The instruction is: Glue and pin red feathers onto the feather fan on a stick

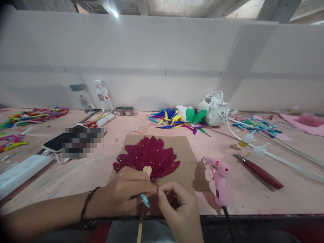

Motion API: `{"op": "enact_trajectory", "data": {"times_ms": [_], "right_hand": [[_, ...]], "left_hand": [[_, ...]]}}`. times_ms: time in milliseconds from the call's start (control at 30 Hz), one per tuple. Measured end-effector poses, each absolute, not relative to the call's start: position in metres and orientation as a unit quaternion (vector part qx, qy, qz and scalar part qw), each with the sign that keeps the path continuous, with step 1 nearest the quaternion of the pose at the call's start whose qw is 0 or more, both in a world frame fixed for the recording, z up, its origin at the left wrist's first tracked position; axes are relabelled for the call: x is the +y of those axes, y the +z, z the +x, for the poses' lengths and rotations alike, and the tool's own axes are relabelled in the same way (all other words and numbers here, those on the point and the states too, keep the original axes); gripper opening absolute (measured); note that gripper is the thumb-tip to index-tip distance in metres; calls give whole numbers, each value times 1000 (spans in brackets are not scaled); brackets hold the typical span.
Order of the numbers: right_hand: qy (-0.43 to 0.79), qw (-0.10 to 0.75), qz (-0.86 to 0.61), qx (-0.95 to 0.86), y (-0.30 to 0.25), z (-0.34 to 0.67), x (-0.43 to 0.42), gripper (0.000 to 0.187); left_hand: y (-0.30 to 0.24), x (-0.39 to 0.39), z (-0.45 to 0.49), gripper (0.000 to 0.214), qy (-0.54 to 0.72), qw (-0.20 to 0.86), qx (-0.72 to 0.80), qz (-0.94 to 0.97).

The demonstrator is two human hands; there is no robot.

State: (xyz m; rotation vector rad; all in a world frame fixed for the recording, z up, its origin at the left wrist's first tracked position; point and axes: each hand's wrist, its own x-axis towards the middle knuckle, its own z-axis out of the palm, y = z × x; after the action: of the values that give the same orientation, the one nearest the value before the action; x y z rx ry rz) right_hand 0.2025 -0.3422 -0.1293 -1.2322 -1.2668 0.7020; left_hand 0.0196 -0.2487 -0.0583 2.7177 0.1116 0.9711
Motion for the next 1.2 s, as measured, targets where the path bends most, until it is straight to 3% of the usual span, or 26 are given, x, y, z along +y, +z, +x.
{"op": "enact_trajectory", "data": {"times_ms": [300, 467, 867, 1200], "right_hand": [[274, 596, -558, -509, -119, 190, -342, 20], [206, 580, -554, -561, -125, 192, -341, 12], [46, 575, -546, -608, -126, 190, -343, 11], [19, 571, -542, -617, -125, 187, -344, 10]], "left_hand": [[-66, -249, 26, 18, 346, 180, 52, 919], [-66, -248, 25, 19, 330, 190, 48, 923], [-62, -246, 24, 28, 290, 214, 48, 932], [-53, -246, 28, 25, 258, 386, 166, 870]]}}
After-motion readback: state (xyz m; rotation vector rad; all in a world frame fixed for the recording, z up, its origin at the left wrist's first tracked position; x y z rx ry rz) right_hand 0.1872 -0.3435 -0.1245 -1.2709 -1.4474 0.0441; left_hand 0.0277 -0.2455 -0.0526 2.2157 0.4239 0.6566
